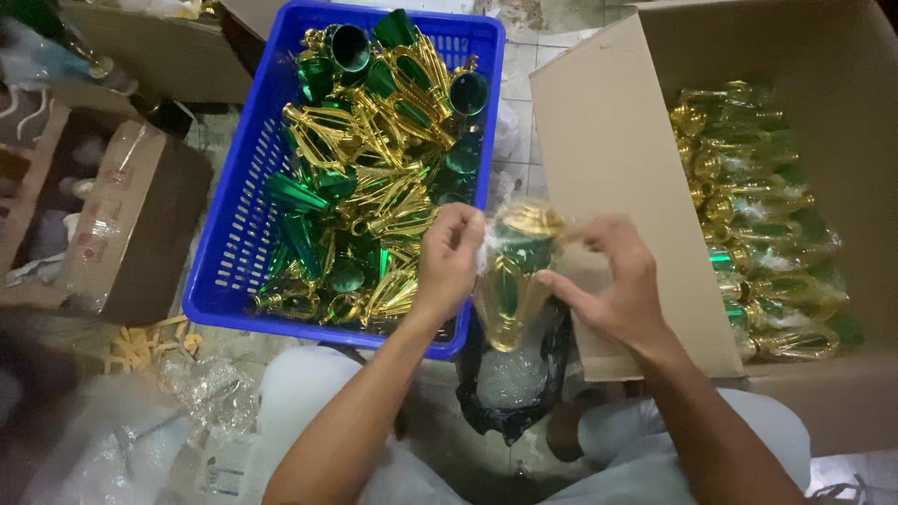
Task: The person wraps green and gold trophies individually in clear plastic bags. They pick trophies from a blue basket, place each into a bag, seal it, and then place the wrapped trophy into a cardboard box. The process is repeated for multiple trophies.
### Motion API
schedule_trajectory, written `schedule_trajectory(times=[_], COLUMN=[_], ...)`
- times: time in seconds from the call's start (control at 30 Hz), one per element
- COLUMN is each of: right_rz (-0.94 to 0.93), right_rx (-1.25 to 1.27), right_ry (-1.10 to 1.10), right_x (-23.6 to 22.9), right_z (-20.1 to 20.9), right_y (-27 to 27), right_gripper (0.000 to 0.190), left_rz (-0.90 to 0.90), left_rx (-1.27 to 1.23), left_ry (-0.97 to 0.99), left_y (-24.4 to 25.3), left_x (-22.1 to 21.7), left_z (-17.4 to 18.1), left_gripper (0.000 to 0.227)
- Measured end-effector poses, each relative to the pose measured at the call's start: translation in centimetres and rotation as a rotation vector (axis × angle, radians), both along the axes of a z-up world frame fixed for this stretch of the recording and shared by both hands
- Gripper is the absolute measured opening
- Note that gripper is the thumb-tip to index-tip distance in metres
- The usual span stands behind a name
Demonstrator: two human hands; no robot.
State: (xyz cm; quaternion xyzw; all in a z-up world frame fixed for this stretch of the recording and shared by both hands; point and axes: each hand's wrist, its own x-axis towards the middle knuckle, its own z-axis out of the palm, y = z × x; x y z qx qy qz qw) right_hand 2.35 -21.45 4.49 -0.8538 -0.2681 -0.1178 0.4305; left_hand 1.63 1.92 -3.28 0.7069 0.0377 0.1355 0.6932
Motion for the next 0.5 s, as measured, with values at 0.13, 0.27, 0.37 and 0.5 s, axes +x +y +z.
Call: schedule_trajectory(times=[0.13,0.27,0.37,0.5], right_rz=[-0.047,0.065,0.042,-0.142], right_rx=[0.07,0.231,0.289,0.372], right_ry=[0.338,0.65,0.673,0.788], right_x=[-0.5,-1.0,-0.9,-2.4], right_z=[1.1,0.9,1.8,6.1], right_y=[1.2,1.8,0.3,-2.8], right_gripper=[0.129,0.107,0.076,0.059], left_rz=[-0.08,-0.088,-0.105,-0.183], left_rx=[-0.298,-0.441,-0.3,0.128], left_ry=[0.055,0.066,0.086,0.271], left_y=[-0.2,-0.8,-1.0,-0.3], left_x=[0.4,-0.2,-0.1,0.8], left_z=[0.4,1.1,1.3,2.7], left_gripper=[0.022,0.02,0.018,0.045])
